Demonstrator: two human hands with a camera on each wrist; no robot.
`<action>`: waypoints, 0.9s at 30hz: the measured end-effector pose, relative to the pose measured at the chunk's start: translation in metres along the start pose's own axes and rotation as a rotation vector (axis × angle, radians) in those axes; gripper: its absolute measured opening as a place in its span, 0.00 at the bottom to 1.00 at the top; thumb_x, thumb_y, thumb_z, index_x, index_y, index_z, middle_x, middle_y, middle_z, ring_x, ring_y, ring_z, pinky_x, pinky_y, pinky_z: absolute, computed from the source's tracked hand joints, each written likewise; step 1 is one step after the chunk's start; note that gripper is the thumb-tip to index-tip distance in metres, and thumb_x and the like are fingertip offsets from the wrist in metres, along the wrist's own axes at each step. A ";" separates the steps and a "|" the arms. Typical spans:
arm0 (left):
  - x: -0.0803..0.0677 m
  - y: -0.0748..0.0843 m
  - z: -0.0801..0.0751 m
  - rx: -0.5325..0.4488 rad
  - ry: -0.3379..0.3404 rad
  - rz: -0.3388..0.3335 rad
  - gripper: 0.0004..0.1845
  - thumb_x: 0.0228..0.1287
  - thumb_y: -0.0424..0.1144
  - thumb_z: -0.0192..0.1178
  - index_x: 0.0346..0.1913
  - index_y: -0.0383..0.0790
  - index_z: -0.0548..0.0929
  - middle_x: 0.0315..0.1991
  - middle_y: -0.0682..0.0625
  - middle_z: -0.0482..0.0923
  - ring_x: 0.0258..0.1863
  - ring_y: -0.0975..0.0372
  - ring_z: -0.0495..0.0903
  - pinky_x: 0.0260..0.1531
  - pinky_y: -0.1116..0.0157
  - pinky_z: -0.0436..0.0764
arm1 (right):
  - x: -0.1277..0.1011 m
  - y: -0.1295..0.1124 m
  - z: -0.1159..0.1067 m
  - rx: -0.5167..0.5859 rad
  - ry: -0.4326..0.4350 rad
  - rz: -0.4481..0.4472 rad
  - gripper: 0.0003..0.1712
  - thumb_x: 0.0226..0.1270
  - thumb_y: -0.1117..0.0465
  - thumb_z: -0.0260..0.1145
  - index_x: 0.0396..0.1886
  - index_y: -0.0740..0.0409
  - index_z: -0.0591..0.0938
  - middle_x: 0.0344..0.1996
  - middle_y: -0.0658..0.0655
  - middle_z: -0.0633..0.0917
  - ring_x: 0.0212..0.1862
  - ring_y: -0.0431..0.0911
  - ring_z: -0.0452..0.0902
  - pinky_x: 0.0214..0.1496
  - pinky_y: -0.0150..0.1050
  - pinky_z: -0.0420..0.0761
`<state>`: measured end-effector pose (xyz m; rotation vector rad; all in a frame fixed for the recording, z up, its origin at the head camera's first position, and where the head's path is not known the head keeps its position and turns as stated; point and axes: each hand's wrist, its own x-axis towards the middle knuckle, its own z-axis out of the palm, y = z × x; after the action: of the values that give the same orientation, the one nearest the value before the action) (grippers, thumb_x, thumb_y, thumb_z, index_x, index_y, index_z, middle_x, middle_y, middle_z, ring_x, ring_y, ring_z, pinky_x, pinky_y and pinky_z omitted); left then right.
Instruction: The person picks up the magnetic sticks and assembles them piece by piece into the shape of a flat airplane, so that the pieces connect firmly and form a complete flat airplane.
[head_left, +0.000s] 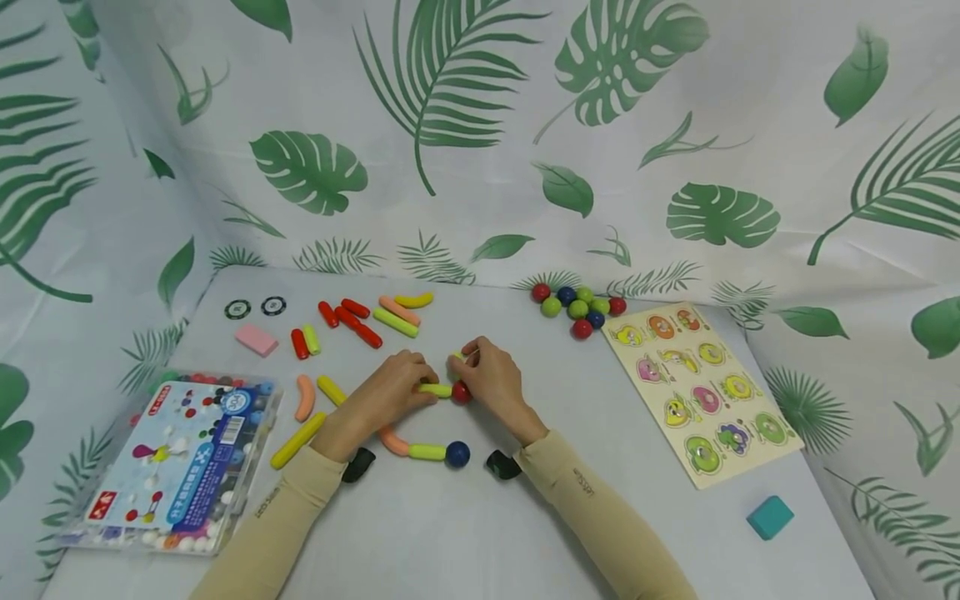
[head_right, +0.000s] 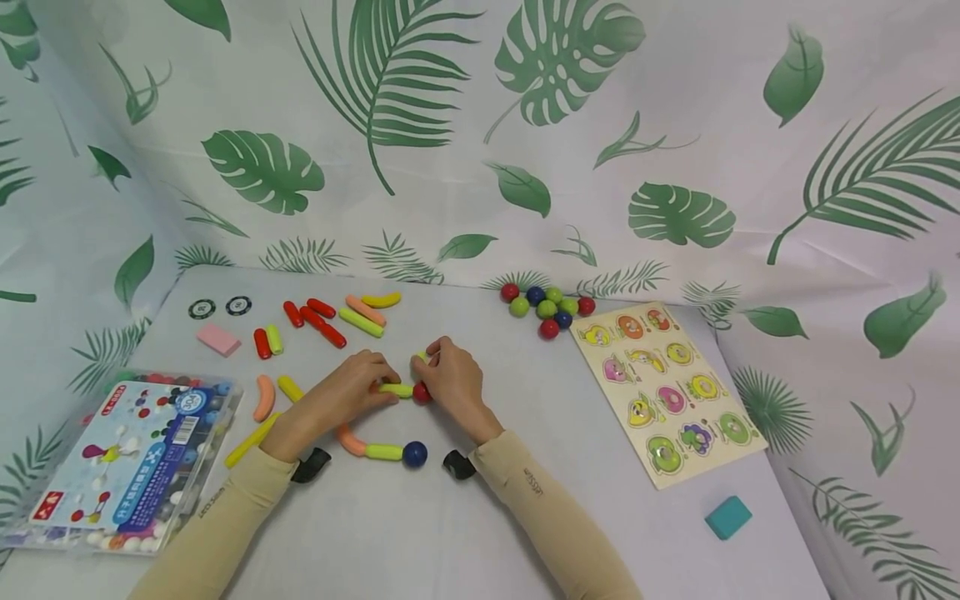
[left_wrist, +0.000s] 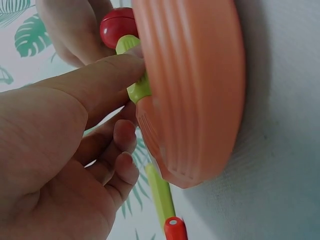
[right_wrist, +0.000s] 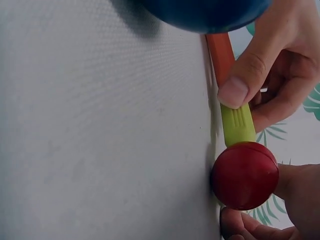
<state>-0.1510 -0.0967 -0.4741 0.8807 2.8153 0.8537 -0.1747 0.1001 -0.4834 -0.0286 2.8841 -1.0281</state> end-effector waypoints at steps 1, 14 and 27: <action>0.000 0.000 0.000 0.000 0.001 -0.001 0.12 0.61 0.39 0.73 0.46 0.39 0.89 0.40 0.50 0.82 0.42 0.59 0.76 0.44 0.63 0.77 | 0.000 0.000 0.000 0.000 -0.002 -0.003 0.18 0.68 0.45 0.68 0.43 0.54 0.81 0.28 0.52 0.83 0.27 0.43 0.74 0.27 0.34 0.71; -0.009 0.001 -0.003 -0.005 -0.033 -0.023 0.13 0.61 0.41 0.73 0.47 0.41 0.89 0.40 0.51 0.82 0.39 0.61 0.72 0.40 0.65 0.74 | -0.012 0.005 -0.009 0.043 -0.026 -0.044 0.19 0.69 0.44 0.68 0.44 0.55 0.82 0.29 0.52 0.82 0.28 0.44 0.74 0.29 0.35 0.72; -0.011 0.003 -0.001 -0.013 -0.025 -0.031 0.13 0.62 0.41 0.72 0.48 0.41 0.89 0.42 0.51 0.82 0.42 0.60 0.72 0.42 0.65 0.76 | 0.018 0.080 -0.085 0.029 0.406 0.019 0.17 0.68 0.56 0.69 0.50 0.63 0.83 0.42 0.61 0.85 0.45 0.54 0.77 0.45 0.46 0.75</action>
<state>-0.1404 -0.1019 -0.4726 0.8379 2.7910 0.8500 -0.1989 0.2150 -0.4694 0.2365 3.2151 -1.1936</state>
